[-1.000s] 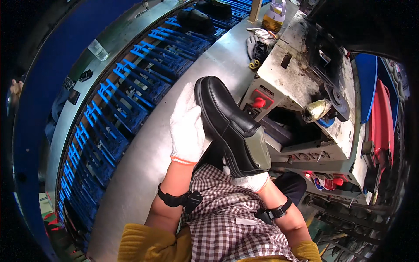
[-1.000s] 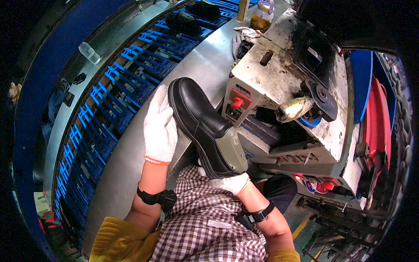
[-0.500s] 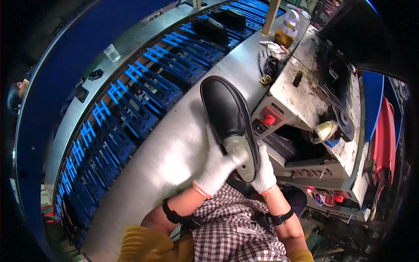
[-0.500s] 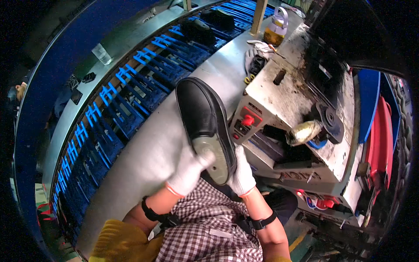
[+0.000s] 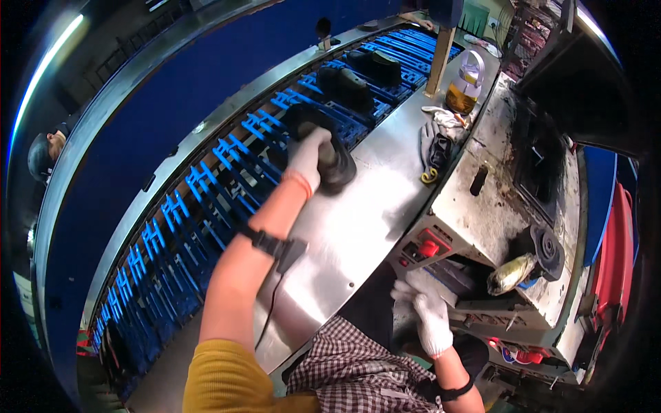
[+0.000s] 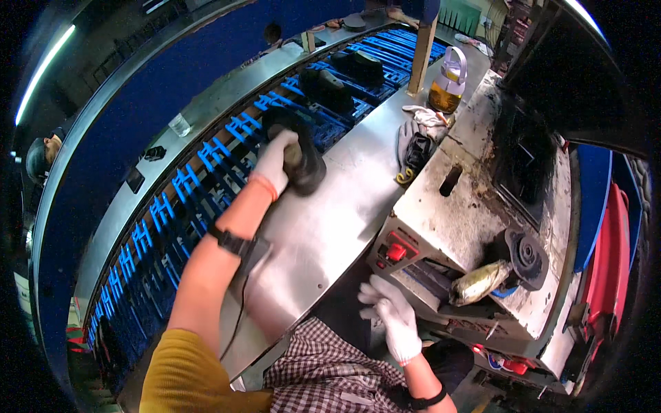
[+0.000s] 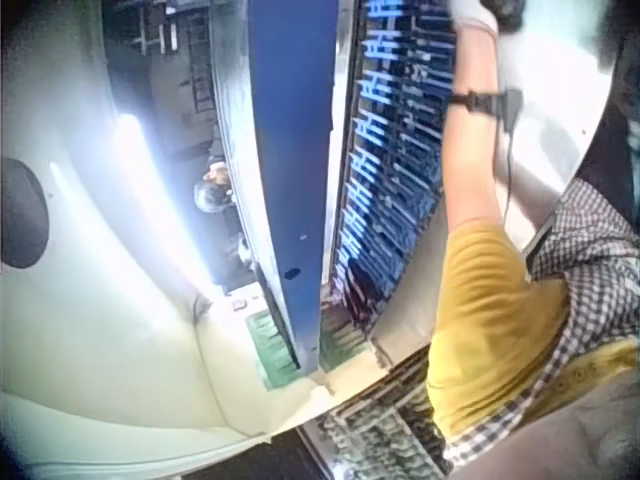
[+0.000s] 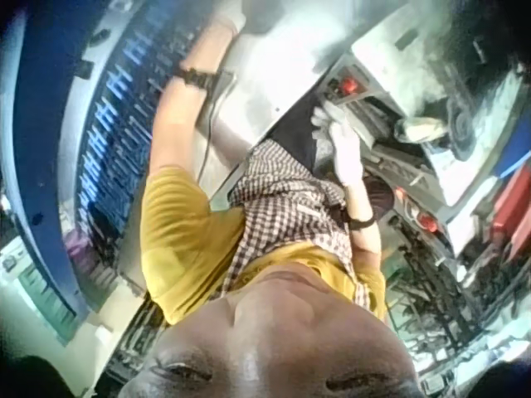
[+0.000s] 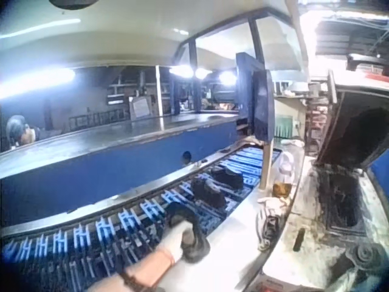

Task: Insert shoes into an industrial heat-press or molding machine to attach soles and shape the footwear.

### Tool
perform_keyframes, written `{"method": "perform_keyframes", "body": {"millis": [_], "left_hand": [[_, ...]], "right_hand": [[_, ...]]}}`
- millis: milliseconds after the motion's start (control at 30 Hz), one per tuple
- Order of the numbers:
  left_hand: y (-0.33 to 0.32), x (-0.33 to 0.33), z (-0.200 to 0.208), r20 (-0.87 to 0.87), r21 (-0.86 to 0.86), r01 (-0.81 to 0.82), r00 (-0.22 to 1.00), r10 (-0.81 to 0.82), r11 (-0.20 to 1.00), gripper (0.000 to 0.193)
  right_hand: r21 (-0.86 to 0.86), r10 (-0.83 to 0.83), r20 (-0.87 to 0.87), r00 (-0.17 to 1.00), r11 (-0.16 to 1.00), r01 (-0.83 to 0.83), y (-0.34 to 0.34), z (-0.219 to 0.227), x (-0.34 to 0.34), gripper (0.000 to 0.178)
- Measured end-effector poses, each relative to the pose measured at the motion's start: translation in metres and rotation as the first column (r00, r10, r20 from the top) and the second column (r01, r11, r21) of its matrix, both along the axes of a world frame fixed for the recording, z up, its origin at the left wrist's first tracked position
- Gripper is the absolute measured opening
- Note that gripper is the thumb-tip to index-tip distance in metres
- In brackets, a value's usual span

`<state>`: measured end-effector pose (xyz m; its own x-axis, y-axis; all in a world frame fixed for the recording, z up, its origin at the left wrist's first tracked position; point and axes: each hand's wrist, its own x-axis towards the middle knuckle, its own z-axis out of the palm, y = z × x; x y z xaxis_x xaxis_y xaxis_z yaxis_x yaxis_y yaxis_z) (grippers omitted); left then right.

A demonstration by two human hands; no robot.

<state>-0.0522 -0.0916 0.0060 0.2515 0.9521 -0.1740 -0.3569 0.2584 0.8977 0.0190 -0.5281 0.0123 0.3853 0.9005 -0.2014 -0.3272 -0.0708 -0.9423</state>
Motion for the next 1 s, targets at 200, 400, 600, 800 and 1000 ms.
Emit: {"method": "perform_keyframes", "body": {"millis": [200, 400, 600, 800, 1000], "left_hand": [[0.1, 0.054, -0.012, -0.362, 0.274, -0.171, 0.893, 0.266, 0.947, 0.098], [0.108, 0.066, -0.015, -0.727, 0.15, -0.145, 0.654, 0.209, 0.978, 0.126], [0.036, 0.012, -0.01, -0.681, 0.381, 0.397, 0.731, -0.037, 0.835, 0.099], [-0.102, -0.051, 0.02, -0.991, 0.133, 0.862, 0.127, 0.045, 0.49, 0.096], [-0.055, -0.063, -0.009, -0.854, 0.519, 0.49, 0.335, 0.398, 0.7, 0.105]], "right_hand": [[-0.092, -0.241, -0.105, 0.965, 0.969, 0.231, -0.047, -0.04, 0.014, 0.067], [-0.118, -0.295, -0.247, 0.923, 0.955, 0.273, -0.065, -0.062, 0.005, 0.069], [-0.105, -0.256, -0.003, 0.967, 0.961, 0.254, -0.067, -0.044, -0.007, 0.065], [0.283, -0.351, 0.783, 0.514, 0.936, 0.208, -0.069, 0.038, 0.014, 0.032], [0.706, -0.714, 0.696, -0.071, 0.663, 0.249, -0.06, 0.081, 0.048, 0.028]]}}
